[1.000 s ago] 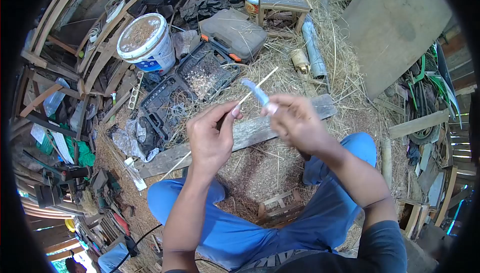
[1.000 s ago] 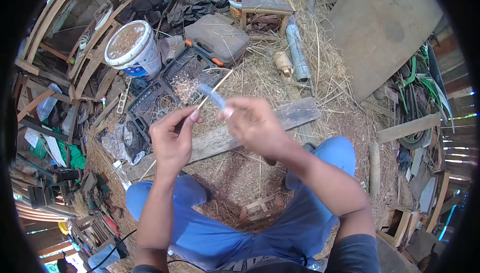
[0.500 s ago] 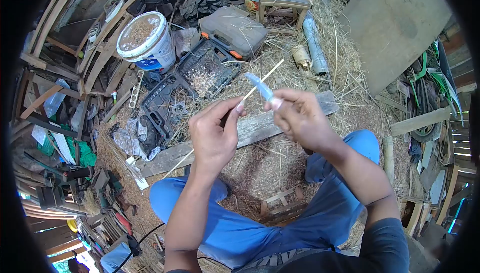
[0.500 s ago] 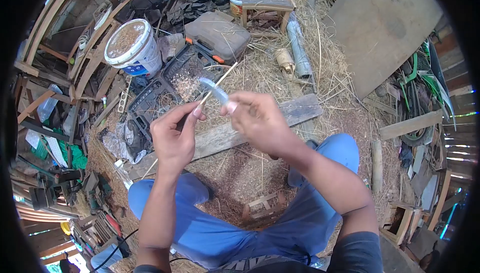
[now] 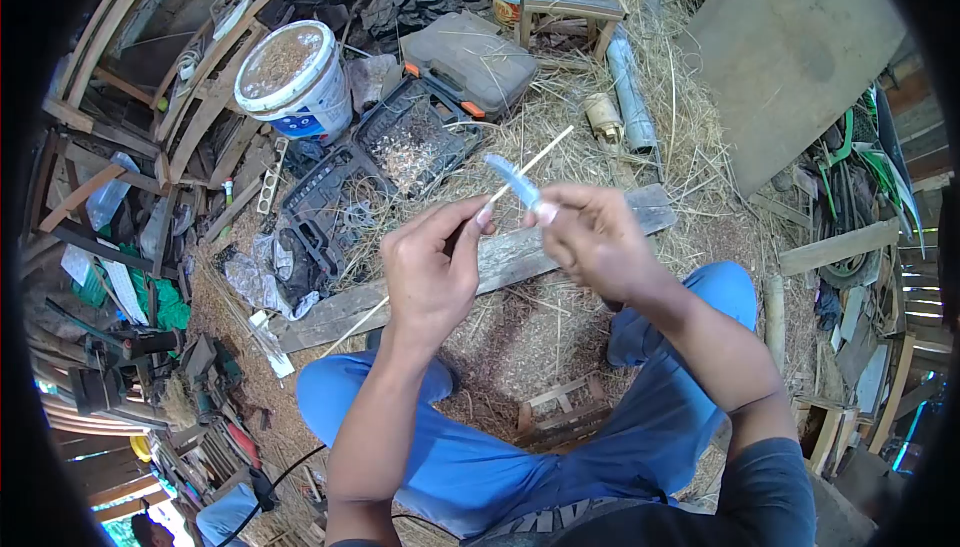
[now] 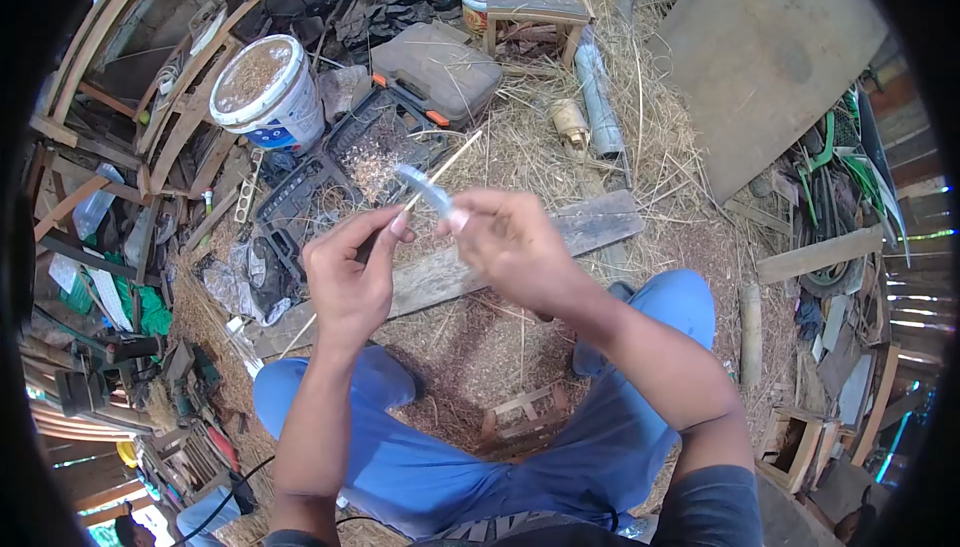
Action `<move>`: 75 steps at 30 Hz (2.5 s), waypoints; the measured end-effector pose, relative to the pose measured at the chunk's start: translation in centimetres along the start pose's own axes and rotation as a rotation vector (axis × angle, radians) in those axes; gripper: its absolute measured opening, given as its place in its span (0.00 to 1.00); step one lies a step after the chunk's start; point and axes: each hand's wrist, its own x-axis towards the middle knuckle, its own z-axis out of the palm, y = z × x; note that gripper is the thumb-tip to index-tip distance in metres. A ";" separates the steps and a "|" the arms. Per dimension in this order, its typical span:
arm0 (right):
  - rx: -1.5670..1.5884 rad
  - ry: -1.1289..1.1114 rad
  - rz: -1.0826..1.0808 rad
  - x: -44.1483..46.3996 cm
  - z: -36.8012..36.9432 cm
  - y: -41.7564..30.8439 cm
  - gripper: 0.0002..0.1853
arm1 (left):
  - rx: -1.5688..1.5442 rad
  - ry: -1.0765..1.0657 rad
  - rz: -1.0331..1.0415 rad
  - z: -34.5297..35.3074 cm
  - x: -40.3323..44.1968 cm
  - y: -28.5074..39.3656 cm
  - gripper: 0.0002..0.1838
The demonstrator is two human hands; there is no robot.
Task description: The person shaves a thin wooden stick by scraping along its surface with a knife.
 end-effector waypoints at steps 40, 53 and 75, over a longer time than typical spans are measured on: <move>0.395 0.279 -0.442 1.7 -2.4 -7.4 0.15 | -0.219 -0.458 -0.210 -4.4 4.1 8.1 0.11; 0.296 0.131 -0.161 -2.4 -5.1 -1.1 0.13 | -0.790 -0.508 -0.613 3.2 -0.7 1.2 0.11; 0.002 -0.179 0.110 -3.6 -0.5 -1.4 0.14 | -0.776 -0.385 -0.518 -1.3 -3.7 2.5 0.07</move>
